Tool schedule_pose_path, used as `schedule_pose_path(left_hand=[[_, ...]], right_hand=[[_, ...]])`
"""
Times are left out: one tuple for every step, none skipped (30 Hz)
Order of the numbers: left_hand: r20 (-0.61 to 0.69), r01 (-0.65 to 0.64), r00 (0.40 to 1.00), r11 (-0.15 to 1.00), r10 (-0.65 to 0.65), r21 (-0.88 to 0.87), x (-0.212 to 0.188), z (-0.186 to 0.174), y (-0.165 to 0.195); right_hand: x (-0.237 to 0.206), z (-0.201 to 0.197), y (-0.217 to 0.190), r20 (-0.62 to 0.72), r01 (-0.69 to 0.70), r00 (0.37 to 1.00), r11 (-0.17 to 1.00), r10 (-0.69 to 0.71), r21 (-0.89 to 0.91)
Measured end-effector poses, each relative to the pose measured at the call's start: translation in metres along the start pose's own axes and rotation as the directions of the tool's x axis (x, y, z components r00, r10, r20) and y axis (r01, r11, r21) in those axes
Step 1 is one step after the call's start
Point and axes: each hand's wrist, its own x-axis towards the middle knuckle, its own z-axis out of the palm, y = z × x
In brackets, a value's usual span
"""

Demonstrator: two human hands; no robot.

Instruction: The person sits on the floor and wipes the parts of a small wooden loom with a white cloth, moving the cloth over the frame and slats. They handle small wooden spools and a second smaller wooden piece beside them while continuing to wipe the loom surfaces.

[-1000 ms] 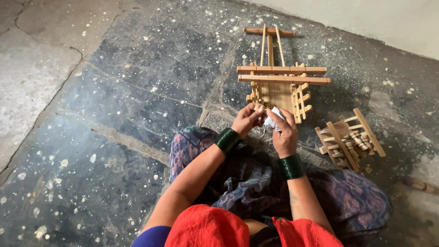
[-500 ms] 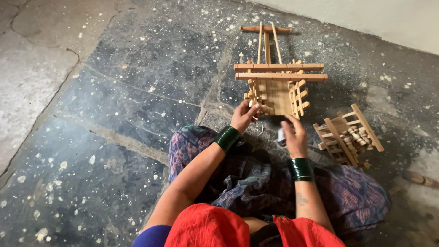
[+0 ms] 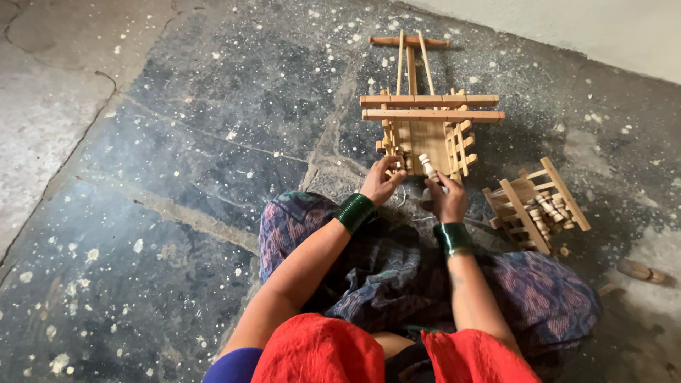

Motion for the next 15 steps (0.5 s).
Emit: schedule_pose_path(left_hand=[[-0.006, 0.01, 1.0, 1.0, -0.01, 0.023, 0.0, 0.0, 0.001], [-0.014, 0.022, 1.0, 0.999, -0.021, 0.046, -0.001, 0.0, 0.002], [-0.023, 0.036, 0.999, 0.997, -0.034, 0.069, -0.002, 0.001, 0.003], [-0.04, 0.008, 0.999, 0.996, -0.004, 0.09, -0.003, 0.0, 0.002], [-0.056, -0.02, 0.998, 0.993, 0.026, 0.113, -0.004, 0.0, 0.002], [-0.071, -0.047, 0.996, 0.99, 0.057, 0.136, -0.004, 0.0, 0.001], [-0.063, -0.016, 0.998, 0.991, 0.024, 0.132, -0.004, 0.0, 0.0], [-0.053, 0.015, 0.999, 0.992, -0.009, 0.128, -0.004, -0.001, -0.002], [-0.04, 0.047, 0.998, 0.991, -0.042, 0.123, -0.003, 0.0, -0.003], [-0.055, 0.014, 0.998, 0.993, -0.008, 0.115, -0.003, 0.001, -0.003], [-0.071, -0.019, 0.997, 0.994, 0.027, 0.108, -0.003, 0.002, -0.004], [-0.086, -0.054, 0.994, 0.993, 0.063, 0.101, -0.003, 0.003, -0.005], [-0.093, -0.053, 0.994, 0.994, 0.062, 0.094, -0.003, 0.005, -0.005], [-0.1, -0.051, 0.993, 0.995, 0.059, 0.086, -0.003, 0.006, -0.006], [-0.106, -0.047, 0.993, 0.996, 0.055, 0.078, -0.004, 0.008, -0.007]], right_hand=[[0.005, 0.003, -0.001, -0.005, -0.016, 1.0, 1.0, 0.016, -0.023], [0.01, 0.005, -0.004, -0.009, -0.032, 0.999, 0.998, 0.032, -0.045], [0.014, 0.007, -0.006, 0.007, -0.049, 0.999, 0.997, 0.05, -0.065], [0.017, 0.01, -0.01, 0.022, -0.065, 0.998, 0.994, 0.067, -0.084], [0.02, 0.013, -0.013, 0.036, -0.08, 0.996, 0.991, 0.084, -0.104], [0.022, 0.016, -0.016, 0.055, -0.113, 0.991, 0.988, 0.119, -0.1], [0.024, 0.019, -0.019, 0.074, -0.146, 0.985, 0.984, 0.154, -0.097], [0.025, 0.021, -0.021, 0.092, -0.18, 0.978, 0.979, 0.189, -0.096], [0.026, 0.023, -0.023, 0.132, -0.164, 0.974, 0.977, 0.182, -0.14], [0.025, 0.025, -0.025, 0.172, -0.146, 0.969, 0.972, 0.178, -0.184], [0.024, 0.025, -0.026, 0.211, -0.125, 0.962, 0.966, 0.174, -0.227], [0.023, 0.026, -0.027, 0.218, -0.123, 0.962, 0.975, 0.163, -0.188], [0.021, 0.025, -0.028, 0.224, -0.12, 0.963, 0.981, 0.152, -0.149], [0.018, 0.025, -0.029, 0.231, -0.12, 0.963, 0.987, 0.143, -0.111], [0.017, 0.024, -0.029, 0.207, -0.097, 0.972, 0.991, 0.115, -0.093]])
